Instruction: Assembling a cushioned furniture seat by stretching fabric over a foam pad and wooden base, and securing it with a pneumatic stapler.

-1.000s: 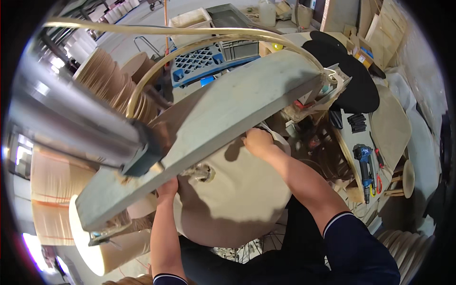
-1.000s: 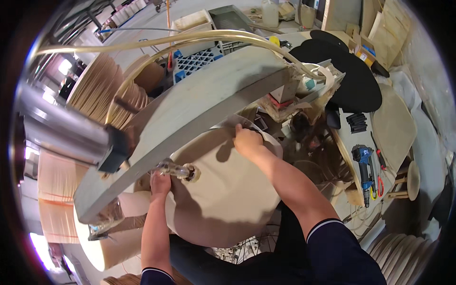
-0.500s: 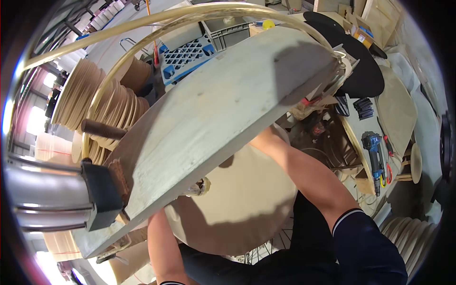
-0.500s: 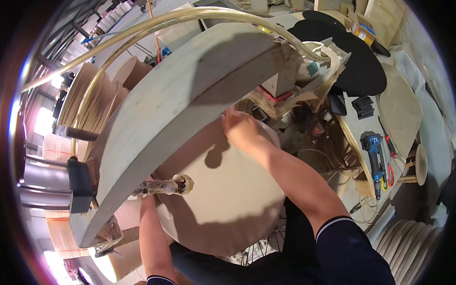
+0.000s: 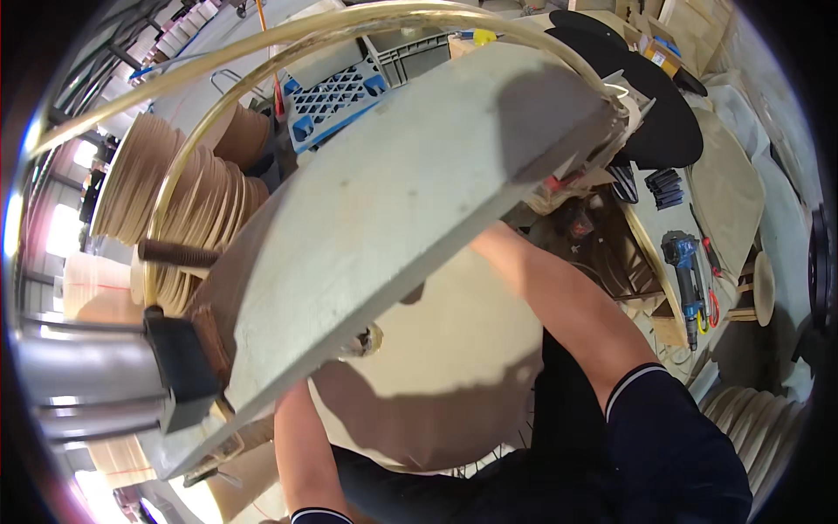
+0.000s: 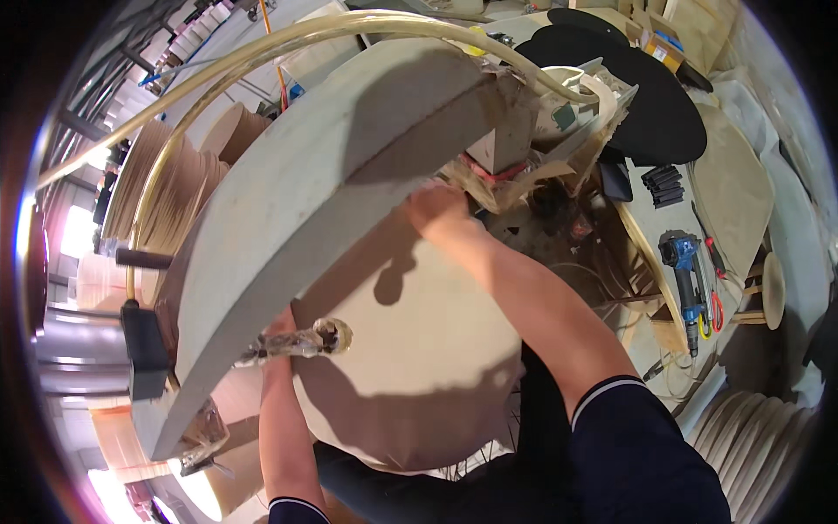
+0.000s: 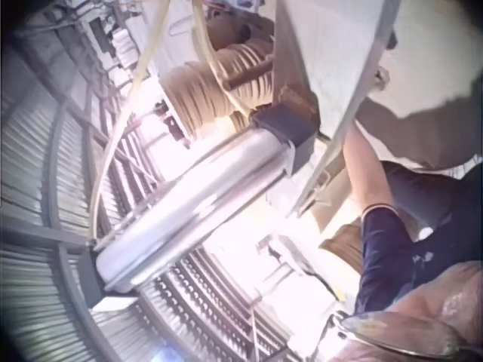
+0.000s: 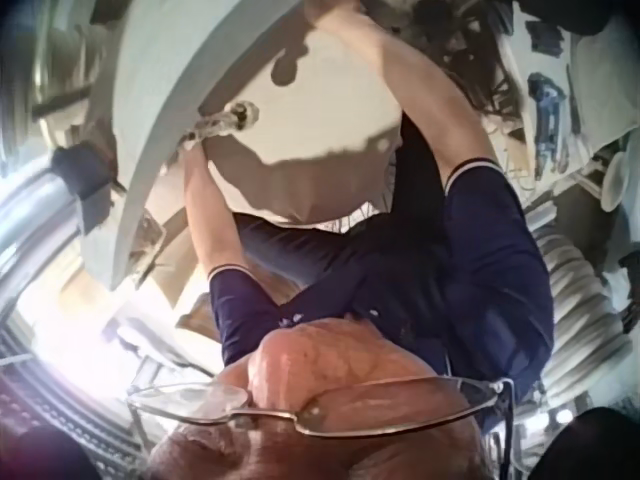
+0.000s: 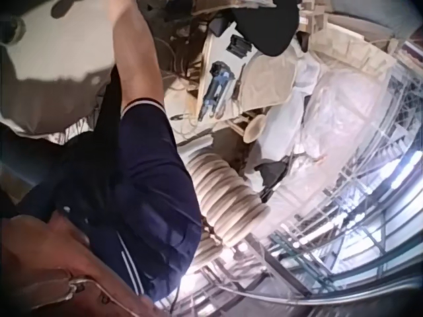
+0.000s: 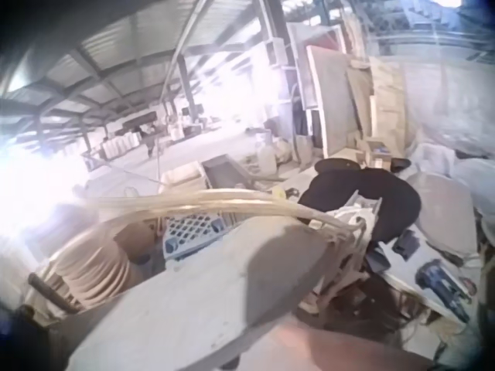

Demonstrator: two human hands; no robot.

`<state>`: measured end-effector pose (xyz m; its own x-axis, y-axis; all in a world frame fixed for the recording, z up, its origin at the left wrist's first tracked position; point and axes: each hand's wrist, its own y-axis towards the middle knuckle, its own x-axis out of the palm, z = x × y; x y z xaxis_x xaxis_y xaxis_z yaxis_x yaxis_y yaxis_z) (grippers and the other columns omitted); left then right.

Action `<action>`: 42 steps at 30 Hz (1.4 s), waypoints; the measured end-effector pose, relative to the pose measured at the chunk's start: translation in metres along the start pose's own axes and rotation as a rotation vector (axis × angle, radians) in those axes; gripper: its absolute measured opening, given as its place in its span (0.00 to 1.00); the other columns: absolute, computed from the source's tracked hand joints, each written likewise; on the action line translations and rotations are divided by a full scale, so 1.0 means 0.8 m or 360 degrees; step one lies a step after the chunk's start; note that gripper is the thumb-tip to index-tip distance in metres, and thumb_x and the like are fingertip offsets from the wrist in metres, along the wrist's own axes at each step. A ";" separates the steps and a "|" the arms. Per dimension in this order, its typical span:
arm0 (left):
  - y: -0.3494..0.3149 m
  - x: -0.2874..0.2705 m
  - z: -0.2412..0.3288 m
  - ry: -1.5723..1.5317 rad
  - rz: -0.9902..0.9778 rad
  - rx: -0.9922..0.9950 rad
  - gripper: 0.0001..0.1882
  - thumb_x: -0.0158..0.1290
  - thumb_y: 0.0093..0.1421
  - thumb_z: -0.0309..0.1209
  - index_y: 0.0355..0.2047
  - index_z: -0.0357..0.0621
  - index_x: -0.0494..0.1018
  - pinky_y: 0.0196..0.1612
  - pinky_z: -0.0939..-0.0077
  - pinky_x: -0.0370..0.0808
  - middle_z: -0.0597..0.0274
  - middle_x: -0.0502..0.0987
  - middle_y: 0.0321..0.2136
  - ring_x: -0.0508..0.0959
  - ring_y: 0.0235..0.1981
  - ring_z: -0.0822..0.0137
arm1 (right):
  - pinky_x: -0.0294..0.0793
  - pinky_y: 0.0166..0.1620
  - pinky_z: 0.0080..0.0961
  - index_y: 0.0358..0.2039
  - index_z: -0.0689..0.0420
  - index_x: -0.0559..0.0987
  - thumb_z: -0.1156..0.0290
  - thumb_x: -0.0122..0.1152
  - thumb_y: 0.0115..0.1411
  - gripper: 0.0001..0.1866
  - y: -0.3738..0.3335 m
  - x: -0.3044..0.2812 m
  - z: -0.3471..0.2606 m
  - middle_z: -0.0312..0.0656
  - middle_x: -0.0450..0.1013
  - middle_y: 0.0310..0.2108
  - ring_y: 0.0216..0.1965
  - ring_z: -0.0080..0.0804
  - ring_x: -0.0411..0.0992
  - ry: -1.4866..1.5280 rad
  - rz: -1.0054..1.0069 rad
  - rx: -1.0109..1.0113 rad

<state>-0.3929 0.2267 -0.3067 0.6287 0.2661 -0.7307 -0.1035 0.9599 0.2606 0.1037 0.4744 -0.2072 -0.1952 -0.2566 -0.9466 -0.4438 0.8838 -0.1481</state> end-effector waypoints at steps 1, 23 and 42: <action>-0.035 -0.017 0.000 -0.0004 0.0030 -0.0016 0.20 0.52 0.69 0.42 0.53 0.42 0.75 0.57 0.54 0.73 0.49 0.80 0.47 0.80 0.47 0.48 | 0.74 0.57 0.41 0.54 0.55 0.78 0.56 0.53 0.70 0.20 -0.034 -0.013 -0.012 0.49 0.78 0.55 0.56 0.50 0.75 0.0225 0.0298 -0.0061; -0.304 0.109 0.368 -0.2375 0.0906 -0.1506 0.21 0.50 0.74 0.47 0.57 0.44 0.73 0.59 0.63 0.77 0.63 0.81 0.51 0.80 0.53 0.62 | 0.72 0.59 0.43 0.64 0.55 0.72 0.36 0.60 0.66 0.39 -0.403 0.091 0.047 0.42 0.73 0.61 0.60 0.39 0.71 0.3193 -0.0019 0.1418; -0.345 0.097 0.437 -0.2328 0.0708 -0.1344 0.21 0.49 0.66 0.15 0.58 0.42 0.73 0.50 0.67 0.80 0.61 0.81 0.48 0.82 0.47 0.64 | 0.77 0.50 0.36 0.47 0.52 0.82 0.72 0.63 0.68 0.09 -0.490 0.098 0.030 0.36 0.81 0.45 0.46 0.30 0.79 0.3052 -0.0558 0.0683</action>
<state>-0.0464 -0.0482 -0.2150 0.5115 0.6640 0.5454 -0.4859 0.7470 -0.4538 0.2835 0.1175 -0.2302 -0.8028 -0.1575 0.5751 -0.5208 0.6549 -0.5476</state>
